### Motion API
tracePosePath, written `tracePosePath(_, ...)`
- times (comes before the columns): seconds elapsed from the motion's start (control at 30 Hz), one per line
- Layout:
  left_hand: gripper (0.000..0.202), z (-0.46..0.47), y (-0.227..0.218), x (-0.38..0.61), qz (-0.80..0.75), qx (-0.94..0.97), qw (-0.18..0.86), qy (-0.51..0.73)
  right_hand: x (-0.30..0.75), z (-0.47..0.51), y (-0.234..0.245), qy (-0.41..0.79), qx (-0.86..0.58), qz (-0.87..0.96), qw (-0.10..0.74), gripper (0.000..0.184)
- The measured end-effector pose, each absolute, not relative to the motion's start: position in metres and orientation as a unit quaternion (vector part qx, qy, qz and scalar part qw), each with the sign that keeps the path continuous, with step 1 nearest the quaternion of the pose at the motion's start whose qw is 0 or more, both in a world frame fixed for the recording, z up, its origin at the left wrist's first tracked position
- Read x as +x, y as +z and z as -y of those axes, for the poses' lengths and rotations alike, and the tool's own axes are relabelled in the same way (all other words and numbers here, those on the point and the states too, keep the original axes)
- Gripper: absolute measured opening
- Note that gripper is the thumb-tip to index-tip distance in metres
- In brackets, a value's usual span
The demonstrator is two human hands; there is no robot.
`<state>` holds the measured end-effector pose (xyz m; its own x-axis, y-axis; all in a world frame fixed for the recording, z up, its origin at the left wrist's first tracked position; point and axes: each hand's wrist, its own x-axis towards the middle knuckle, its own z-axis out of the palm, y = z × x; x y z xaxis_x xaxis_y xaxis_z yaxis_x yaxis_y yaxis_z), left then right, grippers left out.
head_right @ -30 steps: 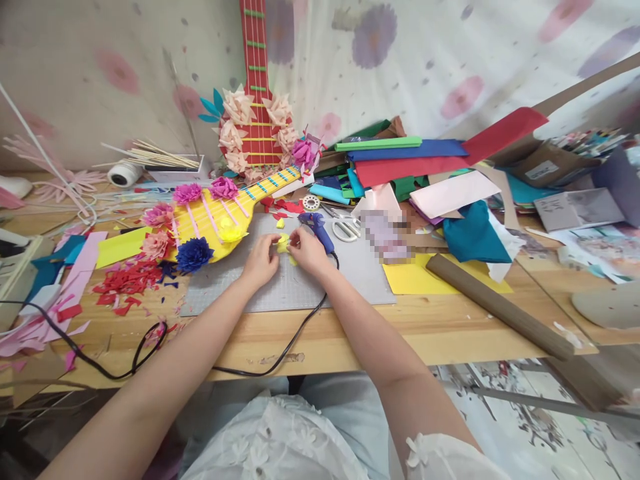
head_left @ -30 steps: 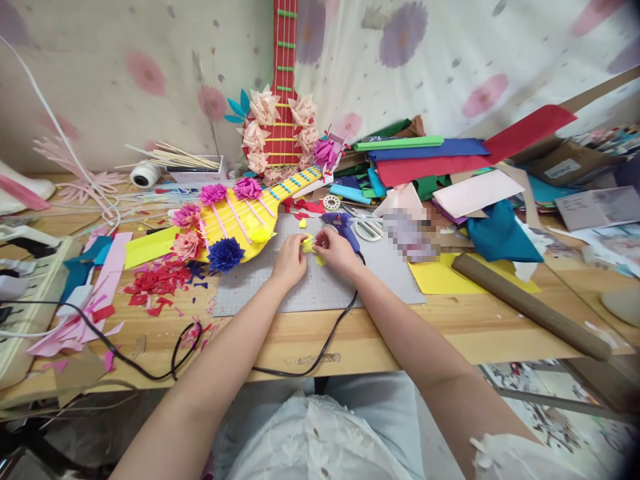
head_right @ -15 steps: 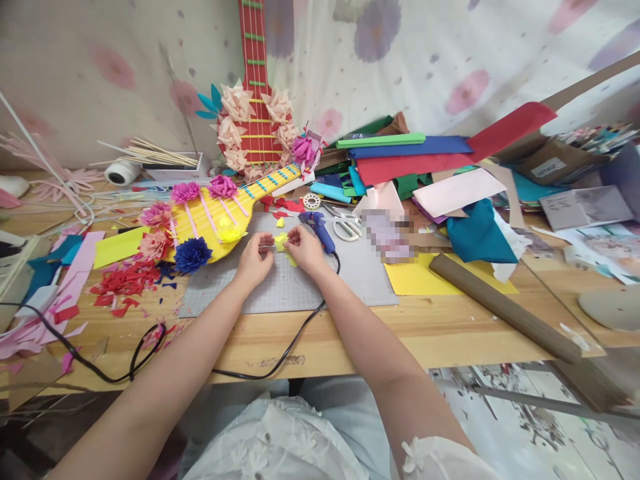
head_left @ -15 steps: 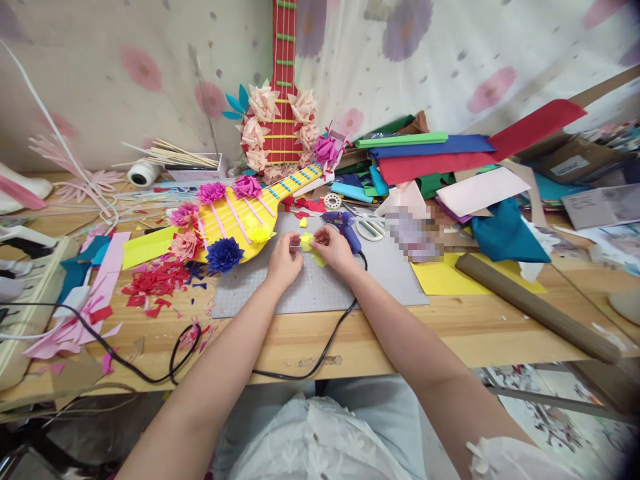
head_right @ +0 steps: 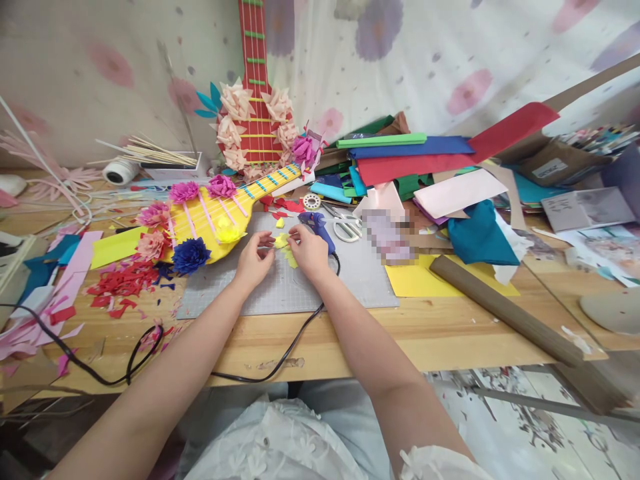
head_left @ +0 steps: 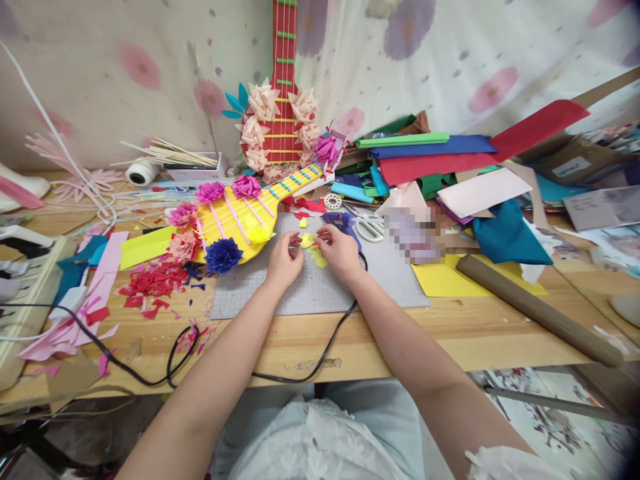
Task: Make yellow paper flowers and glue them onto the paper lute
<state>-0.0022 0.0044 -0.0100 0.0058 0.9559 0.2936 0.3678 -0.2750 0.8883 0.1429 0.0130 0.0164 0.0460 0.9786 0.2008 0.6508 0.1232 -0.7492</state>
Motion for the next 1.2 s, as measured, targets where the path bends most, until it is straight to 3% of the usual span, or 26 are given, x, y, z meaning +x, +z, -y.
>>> tracePosePath(0.17, 0.035, -0.009, -0.015, 0.003, -0.487, 0.564, 0.401, 0.533, 0.140, -0.016, 0.009, 0.428, -0.544, 0.565, 0.449, 0.012)
tracePosePath(0.33, 0.024, -0.013, -0.012, 0.006, -0.495, 0.486, 0.462, 0.552, 0.134, -0.018, 0.006, 0.487, -0.520, 0.541, 0.446, 0.017)
tracePosePath(0.47, 0.018, -0.011, -0.005, 0.005, -0.505, 0.445, 0.490, 0.554, 0.153, -0.015, 0.023, 0.519, -0.484, 0.588, 0.389, 0.022)
tracePosePath(0.63, 0.019, -0.011, -0.003, 0.005, -0.506, 0.409, 0.517, 0.556, 0.213, -0.012, 0.053, 0.469, -0.535, 0.665, 0.227, 0.029)
tracePosePath(0.77, 0.015, -0.013, -0.004, 0.006, -0.516, 0.406, 0.510, 0.556, 0.230, -0.021, 0.047, 0.268, -0.654, 0.662, 0.249, 0.036)
tracePosePath(0.9, 0.015, -0.012, -0.005, 0.006, -0.519, 0.409, 0.508, 0.552, 0.208, -0.036, 0.021, 0.177, -0.664, 0.676, 0.266, 0.038)
tracePosePath(1.03, 0.015, -0.012, -0.006, 0.006, -0.521, 0.408, 0.506, 0.552, 0.193, -0.042, 0.004, 0.194, -0.707, 0.605, 0.310, 0.036)
tracePosePath(1.2, 0.015, -0.013, -0.006, 0.006, -0.527, 0.404, 0.504, 0.553, 0.204, -0.028, 0.017, 0.359, -0.620, 0.569, 0.403, 0.040)
